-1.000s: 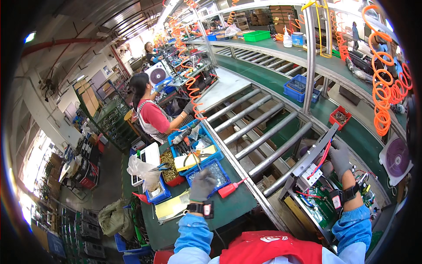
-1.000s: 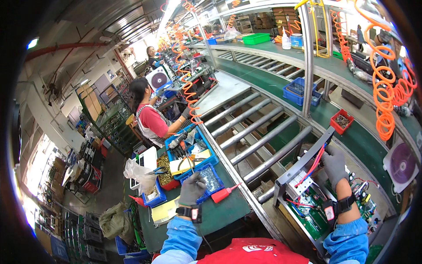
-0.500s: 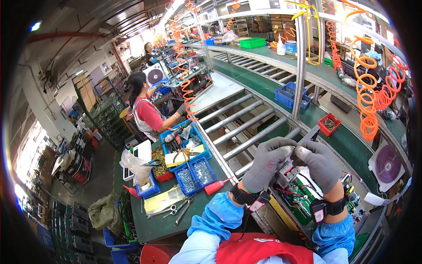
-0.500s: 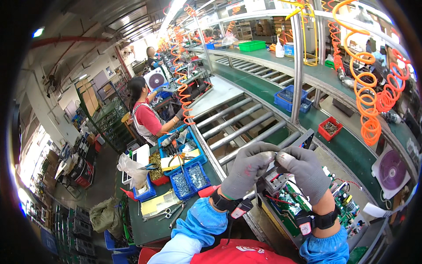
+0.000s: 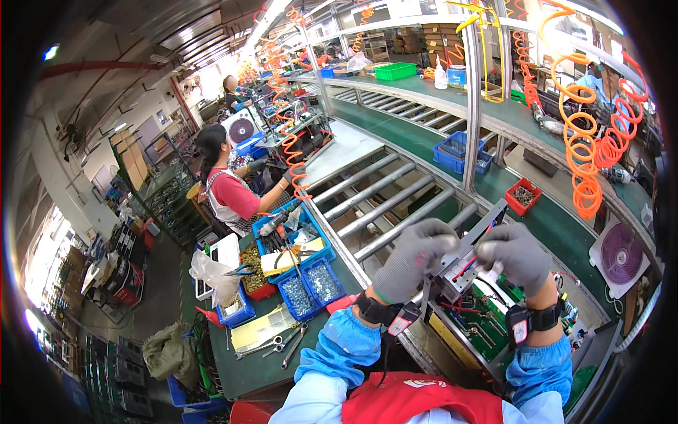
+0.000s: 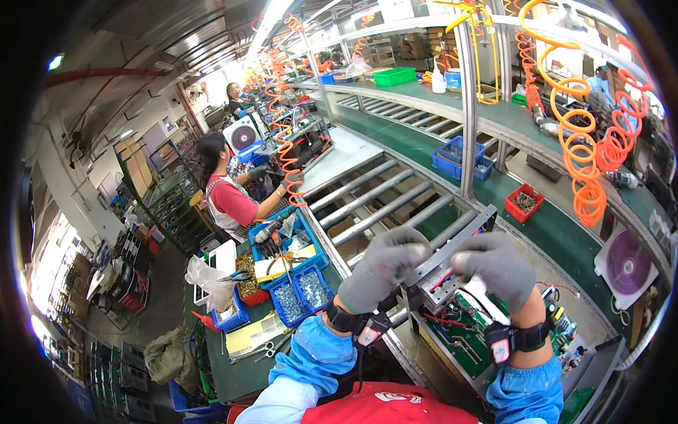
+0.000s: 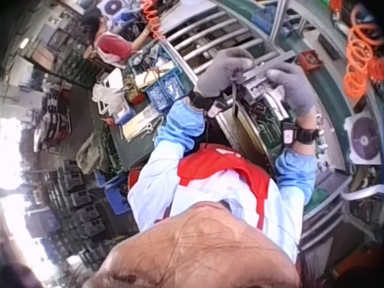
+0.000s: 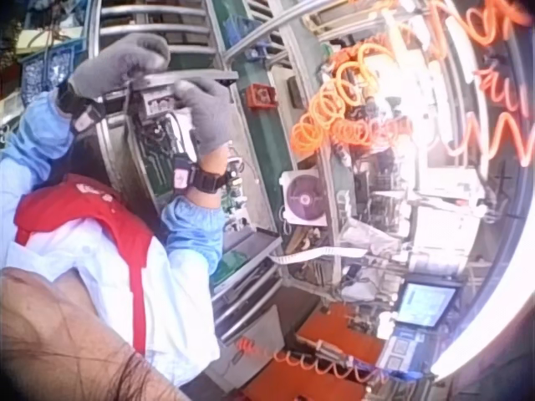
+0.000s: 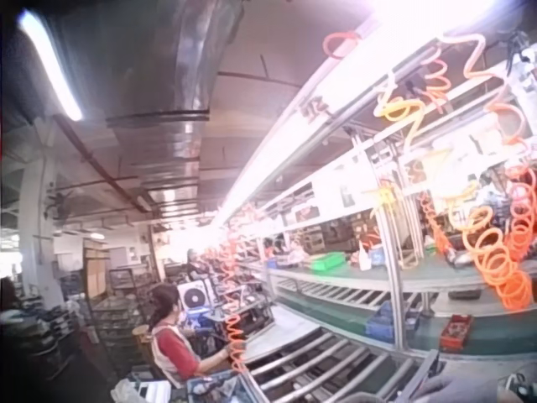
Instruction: The recorder is assembling components into an electronic housing on a factory production line, including wiring, labeling, and fastening with a power screwdriver.
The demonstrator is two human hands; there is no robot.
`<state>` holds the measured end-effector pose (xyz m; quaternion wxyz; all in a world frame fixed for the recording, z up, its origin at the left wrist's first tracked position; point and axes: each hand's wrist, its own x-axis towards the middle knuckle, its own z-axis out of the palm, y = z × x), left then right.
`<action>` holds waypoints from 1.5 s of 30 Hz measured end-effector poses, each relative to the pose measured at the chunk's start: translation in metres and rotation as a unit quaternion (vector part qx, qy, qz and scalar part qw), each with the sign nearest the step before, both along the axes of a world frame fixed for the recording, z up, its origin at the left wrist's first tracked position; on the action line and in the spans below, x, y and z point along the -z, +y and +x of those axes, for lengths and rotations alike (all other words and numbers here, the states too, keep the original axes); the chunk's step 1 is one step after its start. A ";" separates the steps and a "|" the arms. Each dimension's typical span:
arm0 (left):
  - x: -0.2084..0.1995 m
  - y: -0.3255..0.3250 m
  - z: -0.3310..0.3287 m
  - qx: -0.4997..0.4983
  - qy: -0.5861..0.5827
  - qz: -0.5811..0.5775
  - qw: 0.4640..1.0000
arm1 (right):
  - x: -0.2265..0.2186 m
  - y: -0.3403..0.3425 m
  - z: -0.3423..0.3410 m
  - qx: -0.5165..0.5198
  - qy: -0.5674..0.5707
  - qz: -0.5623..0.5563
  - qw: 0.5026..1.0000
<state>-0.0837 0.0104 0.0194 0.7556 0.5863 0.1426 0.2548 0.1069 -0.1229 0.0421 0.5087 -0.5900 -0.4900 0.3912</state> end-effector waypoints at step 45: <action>0.067 0.011 0.029 -0.071 -0.028 -0.209 0.975 | 0.095 0.037 0.048 0.281 -0.277 0.033 0.918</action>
